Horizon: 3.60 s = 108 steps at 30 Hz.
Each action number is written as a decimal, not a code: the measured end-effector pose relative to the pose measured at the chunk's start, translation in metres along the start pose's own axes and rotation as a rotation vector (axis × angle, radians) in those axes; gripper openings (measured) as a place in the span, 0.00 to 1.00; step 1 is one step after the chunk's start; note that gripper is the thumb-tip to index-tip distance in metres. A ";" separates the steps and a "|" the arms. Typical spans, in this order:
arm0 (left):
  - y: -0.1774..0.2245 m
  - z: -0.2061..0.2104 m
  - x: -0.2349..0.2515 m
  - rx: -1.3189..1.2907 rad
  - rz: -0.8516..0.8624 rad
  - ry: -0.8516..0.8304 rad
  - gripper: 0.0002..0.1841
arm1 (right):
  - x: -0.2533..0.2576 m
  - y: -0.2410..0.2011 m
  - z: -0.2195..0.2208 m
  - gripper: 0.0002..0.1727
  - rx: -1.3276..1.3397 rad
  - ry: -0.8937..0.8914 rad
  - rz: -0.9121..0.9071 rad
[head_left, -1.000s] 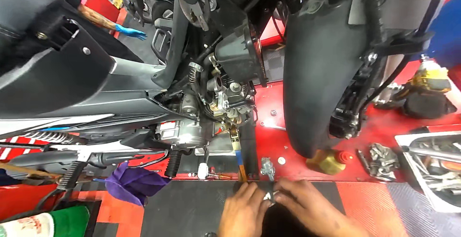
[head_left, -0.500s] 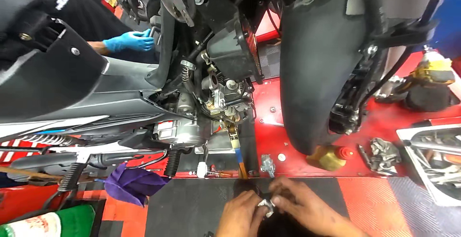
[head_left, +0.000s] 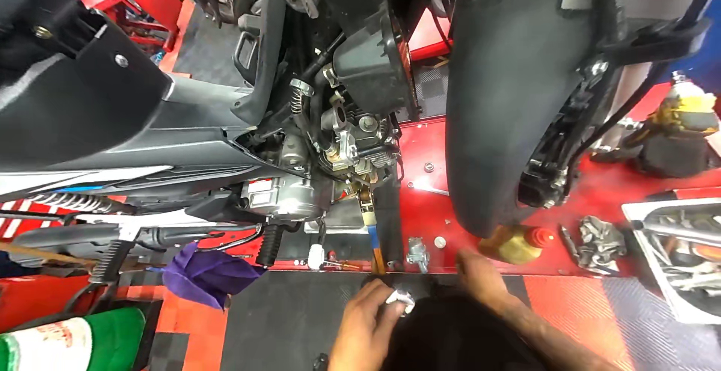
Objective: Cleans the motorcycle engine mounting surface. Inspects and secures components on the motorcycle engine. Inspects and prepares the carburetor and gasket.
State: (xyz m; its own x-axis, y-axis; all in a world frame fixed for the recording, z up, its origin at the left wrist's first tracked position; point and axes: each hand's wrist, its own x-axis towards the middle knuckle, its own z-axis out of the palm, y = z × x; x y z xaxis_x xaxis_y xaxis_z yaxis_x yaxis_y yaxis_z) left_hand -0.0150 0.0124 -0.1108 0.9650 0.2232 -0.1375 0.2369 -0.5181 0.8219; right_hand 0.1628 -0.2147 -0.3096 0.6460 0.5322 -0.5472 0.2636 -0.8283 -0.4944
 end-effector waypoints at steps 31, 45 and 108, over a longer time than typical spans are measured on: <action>0.049 0.012 -0.005 -0.196 0.182 0.311 0.12 | -0.123 -0.148 -0.098 0.16 0.780 0.304 -0.871; 0.046 0.007 -0.003 -0.109 0.189 0.356 0.10 | -0.119 -0.153 -0.092 0.18 0.773 0.306 -0.876; -0.040 -0.029 -0.049 0.381 -0.094 0.338 0.11 | 0.028 -0.326 -0.200 0.49 1.549 0.019 -0.503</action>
State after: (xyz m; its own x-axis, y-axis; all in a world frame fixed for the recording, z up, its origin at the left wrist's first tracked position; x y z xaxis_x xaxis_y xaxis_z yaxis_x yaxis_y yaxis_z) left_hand -0.0748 0.0466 -0.1209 0.8625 0.5046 0.0372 0.4053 -0.7331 0.5461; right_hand 0.2379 0.0350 -0.0284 0.7336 0.6676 -0.1273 -0.4859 0.3842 -0.7851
